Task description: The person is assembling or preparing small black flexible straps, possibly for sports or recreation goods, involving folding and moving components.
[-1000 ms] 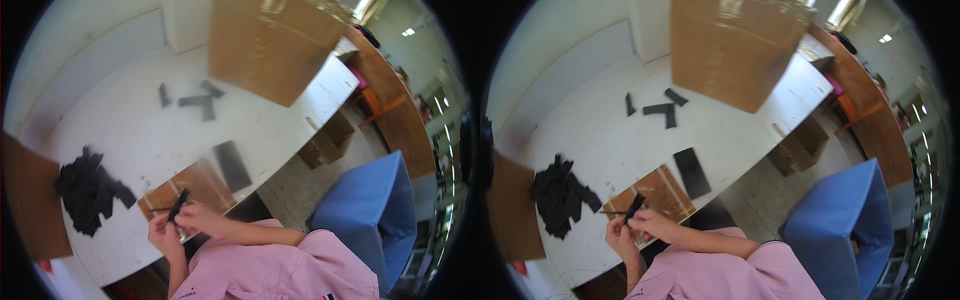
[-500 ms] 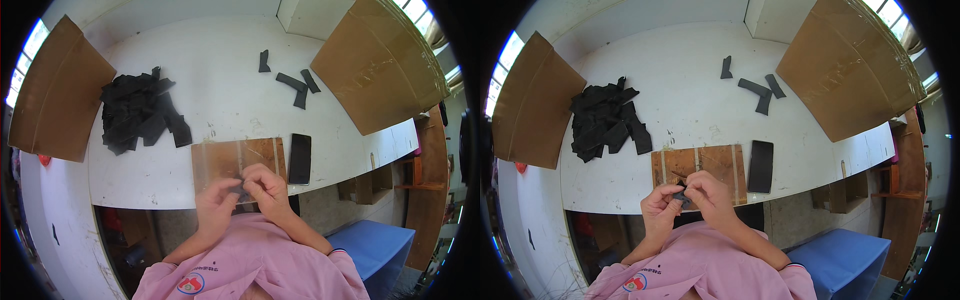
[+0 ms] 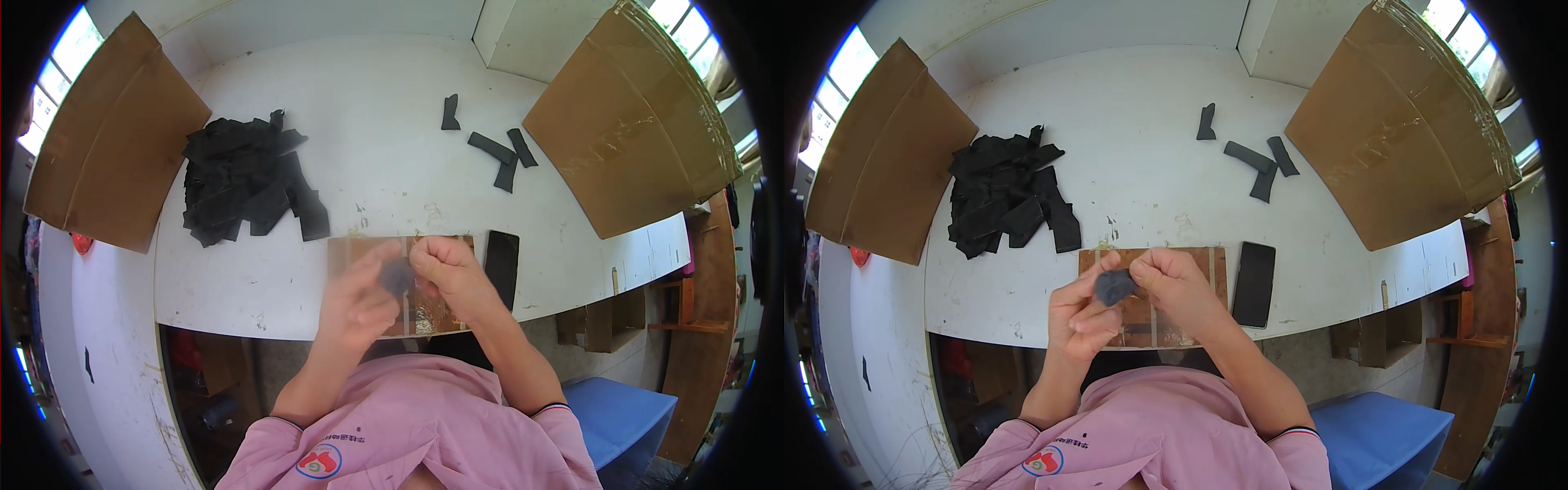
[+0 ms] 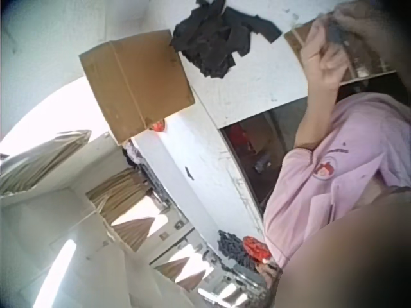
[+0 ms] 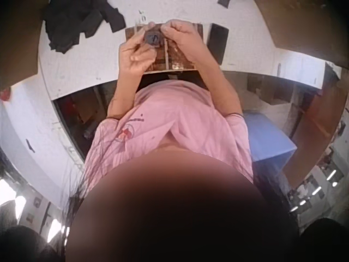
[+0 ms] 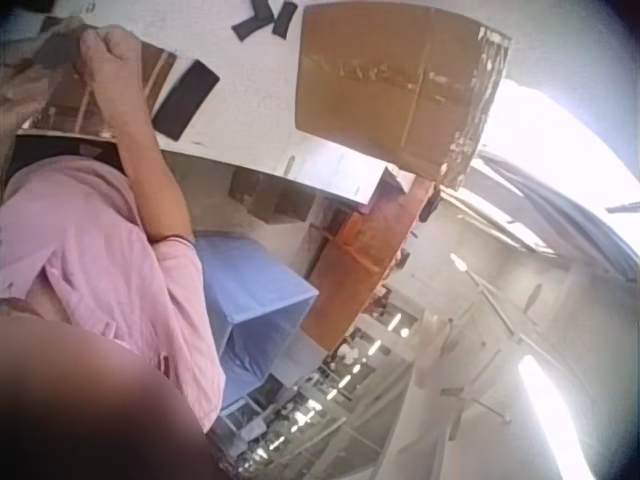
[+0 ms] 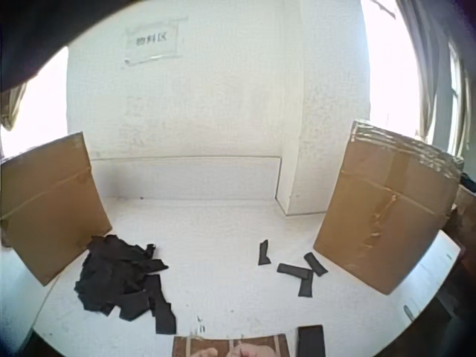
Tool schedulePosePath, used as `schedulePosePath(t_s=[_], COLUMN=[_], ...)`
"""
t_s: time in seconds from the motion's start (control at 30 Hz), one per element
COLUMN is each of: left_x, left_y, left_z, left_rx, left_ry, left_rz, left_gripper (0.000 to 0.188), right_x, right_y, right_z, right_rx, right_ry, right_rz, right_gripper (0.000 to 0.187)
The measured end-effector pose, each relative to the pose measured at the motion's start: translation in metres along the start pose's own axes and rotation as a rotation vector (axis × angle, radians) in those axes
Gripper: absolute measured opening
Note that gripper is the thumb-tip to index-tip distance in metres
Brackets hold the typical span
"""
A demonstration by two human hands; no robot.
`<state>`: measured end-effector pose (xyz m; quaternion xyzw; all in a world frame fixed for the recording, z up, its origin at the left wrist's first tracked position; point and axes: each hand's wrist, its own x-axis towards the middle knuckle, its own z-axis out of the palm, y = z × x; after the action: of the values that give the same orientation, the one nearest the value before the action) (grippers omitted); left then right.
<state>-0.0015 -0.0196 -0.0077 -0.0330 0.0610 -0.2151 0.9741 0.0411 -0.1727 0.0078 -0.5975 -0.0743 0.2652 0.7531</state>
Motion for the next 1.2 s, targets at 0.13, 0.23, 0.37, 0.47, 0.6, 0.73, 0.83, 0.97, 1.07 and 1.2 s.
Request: schedulePosePath(t_s=[0.13,0.23,0.37,0.47,0.6,0.73,0.83,0.97,1.07,1.2], left_x=[0.003,-0.001,-0.007,-0.005,0.002,0.008,0.001,0.002,0.001,0.002], left_y=[0.007,0.000,-0.024,-0.007,0.009,0.005,0.003,0.001,0.006,0.005], left_z=[-0.016,0.010,0.025,-0.006,-0.004,0.003,-0.018,-0.014,0.003,-0.003], left_rx=[-0.066,0.080,1.088,0.835,0.326,0.039,0.416,1.708,1.836,1.783], left_ry=[0.266,0.204,0.204,0.249,0.218,0.266,0.293,0.214,0.011,-0.058], left_rz=[0.053,0.102,0.429,0.361,0.229,0.168,0.191,0.760,0.756,0.907], left_gripper=[0.026,0.027,0.026,0.023,0.023,0.024,0.023,0.034,0.024,0.013], right_x=[0.007,0.012,0.014,0.016,0.016,0.019,0.017,0.016,0.013,0.001], right_y=[0.025,0.014,0.002,0.035,0.016,0.014,0.032,0.025,0.023,0.013], right_z=[-0.002,0.004,-0.001,-0.009,0.001,0.000,-0.004,-0.007,-0.013,-0.007], right_rx=[0.136,0.101,0.028,-0.011,-0.141,-0.117,-0.114,-0.146,-0.395,-0.439], right_ry=[-0.057,-0.057,-0.155,-0.127,-0.070,-0.081,-0.051,-0.006,0.039,0.076], right_rz=[0.102,0.005,0.000,-0.049,-0.037,-0.078,-0.047,-0.036,-0.121,-0.487], right_gripper=[0.022,0.021,0.019,0.018,0.016,0.016,0.016,0.016,0.016,0.017])
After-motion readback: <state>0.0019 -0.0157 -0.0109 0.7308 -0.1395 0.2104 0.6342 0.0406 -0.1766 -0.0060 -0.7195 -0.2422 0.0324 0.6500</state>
